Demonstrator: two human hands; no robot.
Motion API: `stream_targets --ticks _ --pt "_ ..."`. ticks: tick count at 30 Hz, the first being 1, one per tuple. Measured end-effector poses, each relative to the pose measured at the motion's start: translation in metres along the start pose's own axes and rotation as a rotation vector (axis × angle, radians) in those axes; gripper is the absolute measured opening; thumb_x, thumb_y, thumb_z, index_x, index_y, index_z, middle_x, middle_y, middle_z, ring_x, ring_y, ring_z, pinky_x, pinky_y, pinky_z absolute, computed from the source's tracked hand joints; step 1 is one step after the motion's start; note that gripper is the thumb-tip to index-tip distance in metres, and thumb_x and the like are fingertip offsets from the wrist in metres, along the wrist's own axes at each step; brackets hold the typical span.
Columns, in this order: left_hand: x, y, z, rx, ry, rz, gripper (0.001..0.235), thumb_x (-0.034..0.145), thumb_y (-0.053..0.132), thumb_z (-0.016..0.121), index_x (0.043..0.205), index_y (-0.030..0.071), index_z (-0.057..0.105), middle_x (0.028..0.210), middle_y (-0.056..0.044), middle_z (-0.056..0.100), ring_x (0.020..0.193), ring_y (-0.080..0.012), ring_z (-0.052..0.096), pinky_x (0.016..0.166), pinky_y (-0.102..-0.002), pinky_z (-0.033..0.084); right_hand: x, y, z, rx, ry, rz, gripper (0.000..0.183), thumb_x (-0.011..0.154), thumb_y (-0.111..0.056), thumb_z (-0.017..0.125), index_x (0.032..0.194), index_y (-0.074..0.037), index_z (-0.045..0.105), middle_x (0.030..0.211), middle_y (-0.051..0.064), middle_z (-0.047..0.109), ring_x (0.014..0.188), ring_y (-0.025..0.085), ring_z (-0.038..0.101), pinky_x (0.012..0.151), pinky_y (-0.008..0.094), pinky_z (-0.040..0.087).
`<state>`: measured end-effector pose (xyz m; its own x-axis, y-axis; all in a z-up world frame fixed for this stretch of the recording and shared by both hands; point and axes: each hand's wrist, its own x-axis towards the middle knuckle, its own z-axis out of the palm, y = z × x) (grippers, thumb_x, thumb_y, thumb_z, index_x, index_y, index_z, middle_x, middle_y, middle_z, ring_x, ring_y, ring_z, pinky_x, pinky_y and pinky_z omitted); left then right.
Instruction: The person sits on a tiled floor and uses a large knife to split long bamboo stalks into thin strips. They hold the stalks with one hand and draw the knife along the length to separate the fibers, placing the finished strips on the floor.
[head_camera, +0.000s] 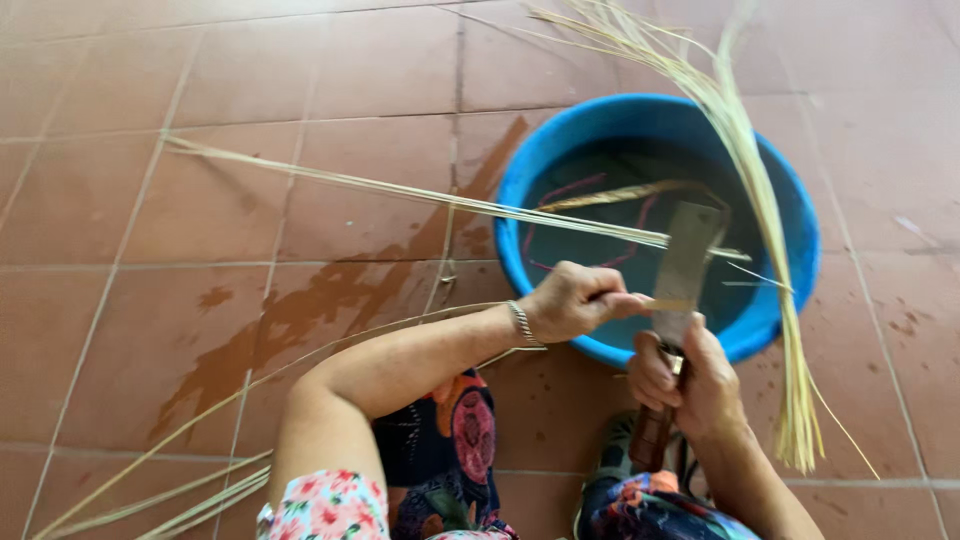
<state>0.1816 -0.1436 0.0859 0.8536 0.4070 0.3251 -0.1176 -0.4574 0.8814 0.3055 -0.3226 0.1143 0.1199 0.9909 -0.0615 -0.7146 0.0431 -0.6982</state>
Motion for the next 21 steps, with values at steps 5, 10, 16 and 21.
stream_targets --ticks 5,10,16,21 --pt "0.0 0.001 0.005 -0.093 0.031 0.066 0.024 0.1 0.03 0.071 0.097 0.007 0.074 0.08 -0.005 0.074 0.071 -0.0048 0.065 0.064 -0.026 0.055 0.001 0.003 0.002 -0.022 -0.042 -0.079 0.057 0.111 -0.053 0.041 0.136 -0.004 0.056 0.061 -0.001 0.04 0.045 0.008 0.032 0.043 0.026 0.032" --pt "0.002 -0.002 0.005 0.007 -0.04 0.013 0.02 0.1 0.026 0.071 0.1 0.006 0.077 0.077 -0.006 0.074 0.069 -0.0085 0.066 0.064 -0.027 0.056 0.006 0.007 0.006 -0.142 0.058 -0.111 0.052 0.108 -0.05 0.04 0.132 -0.007 0.054 0.059 -0.001 0.04 0.041 0.007 0.031 0.038 0.026 0.031" --pt "0.008 -0.013 0.007 -0.023 0.02 0.032 0.02 0.099 0.027 0.072 0.099 0.007 0.076 0.082 -0.005 0.077 0.074 -0.0063 0.07 0.067 -0.026 0.059 0.017 0.01 0.005 -0.029 -0.001 -0.101 0.052 0.113 -0.051 0.037 0.131 -0.004 0.052 0.062 0.0 0.042 0.045 0.007 0.033 0.042 0.025 0.032" --pt "0.014 -0.002 0.0 0.076 0.002 -0.007 0.029 0.095 0.036 0.072 0.093 0.007 0.074 0.076 -0.005 0.074 0.067 -0.013 0.07 0.064 -0.029 0.057 0.019 0.01 0.004 -0.19 0.147 -0.117 0.049 0.112 -0.051 0.036 0.127 -0.007 0.052 0.061 0.001 0.042 0.044 0.006 0.031 0.04 0.025 0.029"
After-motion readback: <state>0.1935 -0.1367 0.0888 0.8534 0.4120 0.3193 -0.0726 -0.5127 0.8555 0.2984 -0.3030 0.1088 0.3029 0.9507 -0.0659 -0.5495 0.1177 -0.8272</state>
